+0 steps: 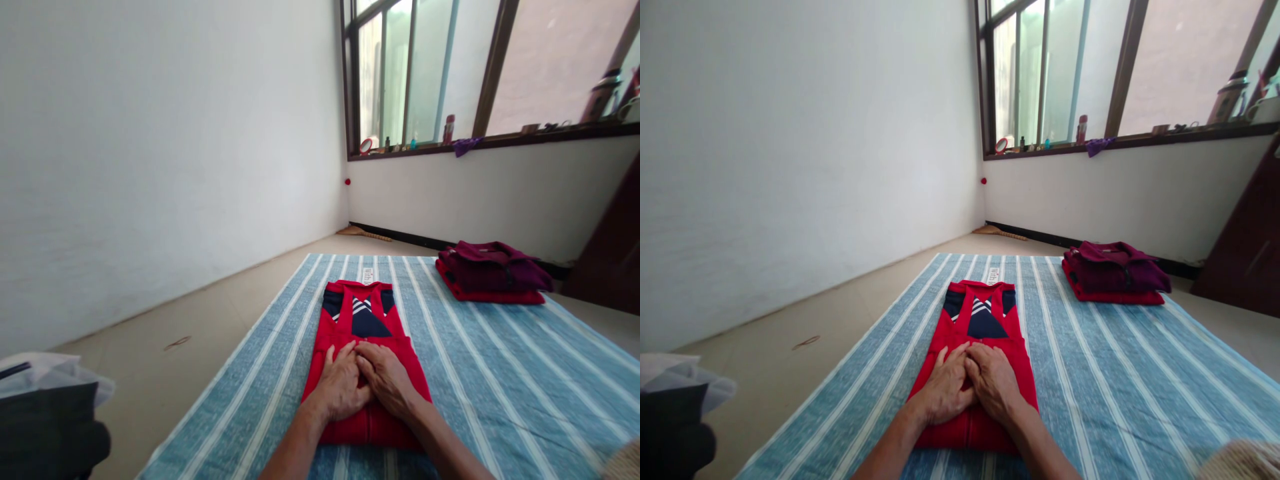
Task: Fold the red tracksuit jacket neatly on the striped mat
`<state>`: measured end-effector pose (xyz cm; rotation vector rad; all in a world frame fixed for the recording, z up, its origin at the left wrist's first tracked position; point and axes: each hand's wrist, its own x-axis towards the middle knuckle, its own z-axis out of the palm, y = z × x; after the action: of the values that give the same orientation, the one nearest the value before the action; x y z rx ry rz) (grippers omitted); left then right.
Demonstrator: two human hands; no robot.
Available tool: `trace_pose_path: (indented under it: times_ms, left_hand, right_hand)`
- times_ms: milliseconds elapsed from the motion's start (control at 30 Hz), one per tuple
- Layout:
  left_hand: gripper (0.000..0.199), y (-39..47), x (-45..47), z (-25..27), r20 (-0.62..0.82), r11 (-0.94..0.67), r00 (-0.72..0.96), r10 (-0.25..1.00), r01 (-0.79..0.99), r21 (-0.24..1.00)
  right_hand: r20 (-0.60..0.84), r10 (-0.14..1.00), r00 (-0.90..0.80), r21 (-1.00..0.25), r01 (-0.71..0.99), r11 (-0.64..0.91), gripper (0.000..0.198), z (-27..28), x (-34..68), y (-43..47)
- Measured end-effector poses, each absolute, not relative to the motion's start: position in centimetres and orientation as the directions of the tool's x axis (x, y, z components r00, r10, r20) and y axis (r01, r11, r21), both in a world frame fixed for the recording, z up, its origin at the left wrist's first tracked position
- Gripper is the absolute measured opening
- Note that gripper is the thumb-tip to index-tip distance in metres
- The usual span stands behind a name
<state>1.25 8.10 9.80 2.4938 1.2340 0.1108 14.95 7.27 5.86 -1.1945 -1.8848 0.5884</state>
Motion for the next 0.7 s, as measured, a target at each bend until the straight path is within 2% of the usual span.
trace_pose_path:
  times_ms: [700]
  left_hand:
    - [0.06,8.22,1.16,9.42,-0.065,-0.562,0.624,0.778,0.739,0.371]
  right_hand:
    - [0.394,0.895,-0.208,-0.731,0.52,0.443,0.018,5.77,14.97,7.22]
